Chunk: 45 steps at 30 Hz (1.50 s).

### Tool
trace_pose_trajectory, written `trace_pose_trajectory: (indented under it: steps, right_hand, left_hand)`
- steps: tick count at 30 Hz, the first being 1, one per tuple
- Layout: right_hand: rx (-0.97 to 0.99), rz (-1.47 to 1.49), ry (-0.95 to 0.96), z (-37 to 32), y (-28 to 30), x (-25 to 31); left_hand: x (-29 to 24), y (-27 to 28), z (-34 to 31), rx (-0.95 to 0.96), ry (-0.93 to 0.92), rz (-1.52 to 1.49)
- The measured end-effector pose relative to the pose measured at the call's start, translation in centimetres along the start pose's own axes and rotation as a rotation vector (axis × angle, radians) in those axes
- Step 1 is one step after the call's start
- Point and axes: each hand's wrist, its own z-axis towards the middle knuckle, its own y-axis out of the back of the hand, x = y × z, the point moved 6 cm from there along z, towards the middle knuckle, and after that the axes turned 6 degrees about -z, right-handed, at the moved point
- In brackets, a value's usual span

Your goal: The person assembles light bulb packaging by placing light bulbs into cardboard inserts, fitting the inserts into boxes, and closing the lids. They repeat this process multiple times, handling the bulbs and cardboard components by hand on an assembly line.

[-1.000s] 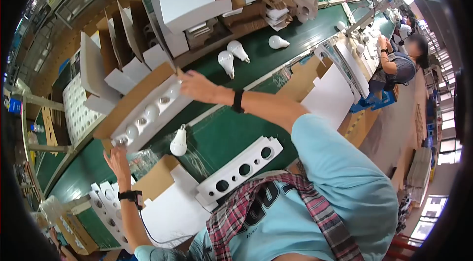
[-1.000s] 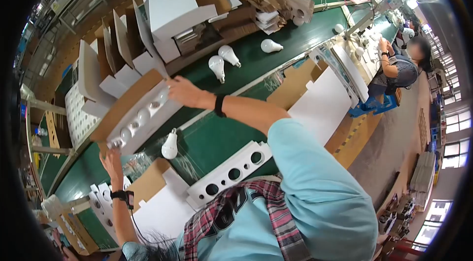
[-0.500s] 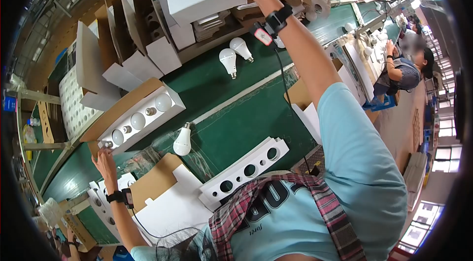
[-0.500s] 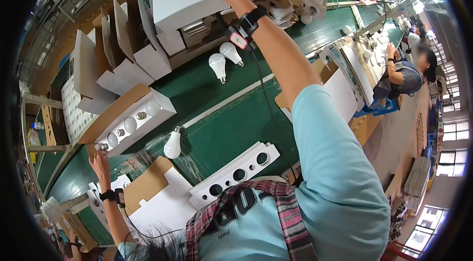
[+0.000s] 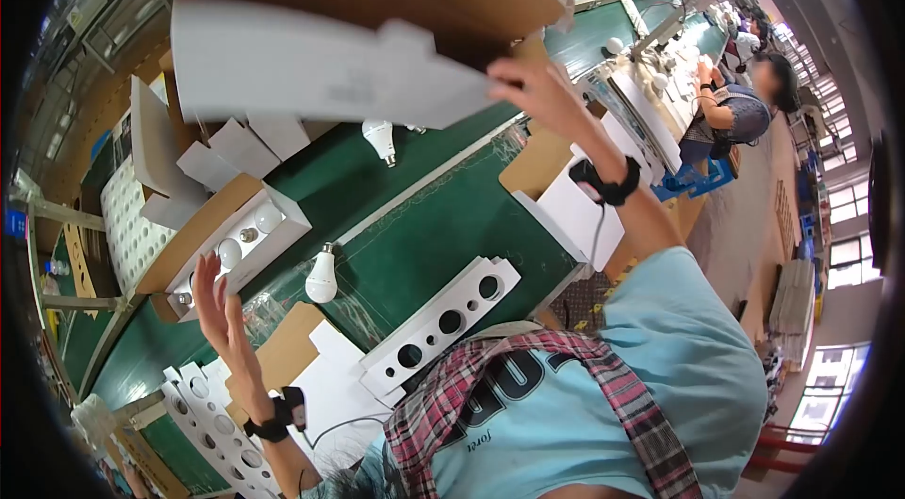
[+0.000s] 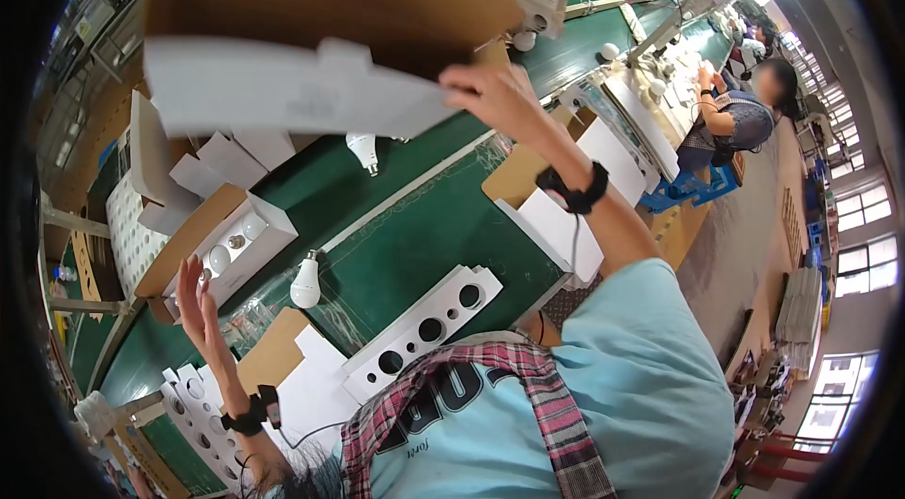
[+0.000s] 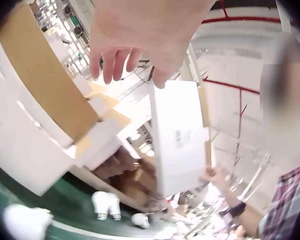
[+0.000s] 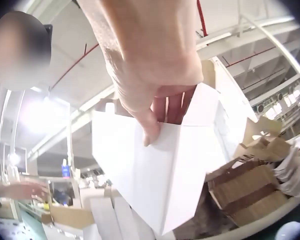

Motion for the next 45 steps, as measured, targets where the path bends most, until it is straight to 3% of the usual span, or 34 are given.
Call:
trace_pose_trajectory:
  steps: [2, 5, 8, 9, 10, 12, 15, 18, 19, 21, 23, 25, 27, 29, 32, 34, 35, 40, 45]
  right_hand:
    - [-0.035, -0.136, 0.177, -4.2, -1.4, -1.1]
    - [0.01, -0.069, 0.336, -8.7, -3.2, 0.0]
    - [0.059, -0.058, 0.373, -12.3, -6.7, 0.6]
    - [0.078, -0.068, 0.365, -13.3, -8.2, 0.5]
    - [0.111, -0.068, 0.354, -14.0, -9.8, 0.3]
    - [0.179, -0.072, 0.343, -14.9, -12.6, -0.1]
    - [0.276, 0.053, 0.257, -15.6, -14.1, -0.6]
    - [0.411, 0.381, -0.002, -15.0, -13.8, -1.7]
    - [0.578, 0.758, -0.165, -14.4, -14.2, -2.4]
    - [0.868, 1.089, -0.39, -12.5, -12.2, -3.3]
    - [0.973, 1.043, -0.234, -9.6, -9.7, -5.3]
    - [0.837, 0.965, -0.255, -4.9, -5.5, -5.8]
    - [0.686, 0.926, -0.288, -0.5, -4.7, -6.6]
    - [0.802, 0.754, -0.268, 3.0, -7.4, -7.8]
    - [1.026, 0.592, -0.229, 6.2, -13.9, -7.9]
    - [1.156, 0.538, -0.207, 7.5, -18.7, -6.5]
    - [1.204, 0.52, -0.2, 8.1, -21.0, -5.7]
    - [1.092, 0.368, -0.25, 11.0, -31.9, -2.8]
    - [1.018, 0.337, -0.326, 11.0, -38.1, -2.2]
  left_hand:
    - [-2.7, -2.2, -0.9, -0.007, -0.119, -0.212]
    - [-1.6, -4.6, -4.5, -0.041, -0.035, -0.368]
    - [2.2, -7.9, -7.9, -0.042, 0.189, -0.463]
    - [3.3, -8.3, -9.5, -0.114, 0.277, -0.279]
    - [5.3, -8.8, -10.5, -0.207, 0.38, -0.39]
    - [7.4, -9.4, -11.5, -0.268, 0.449, -0.338]
    - [11.2, -8.8, -12.3, -0.338, 0.447, -0.529]
    - [16.5, -6.9, -14.9, -0.432, 0.662, -0.721]
    - [17.1, -6.7, -15.4, -0.455, 0.68, -0.712]
    - [17.6, -5.8, -15.8, -0.486, 0.706, -0.672]
    - [15.6, -4.9, -14.6, -0.42, 0.684, -0.563]
    - [14.9, -3.6, -12.9, -0.344, 0.592, -0.563]
    - [12.7, -3.4, -10.7, -0.271, 0.491, -0.526]
    - [10.5, -4.1, -9.1, -0.18, 0.373, -0.439]
    - [8.3, -6.3, -8.4, 0.069, 0.383, -0.326]
    - [8.4, -7.0, -8.5, 0.184, 0.527, -0.18]
    - [8.6, -7.1, -8.6, 0.145, 0.525, -0.17]
    - [8.1, -7.3, -8.1, 0.138, 0.498, -0.161]
    - [8.6, -7.3, -8.2, 0.122, 0.556, -0.187]
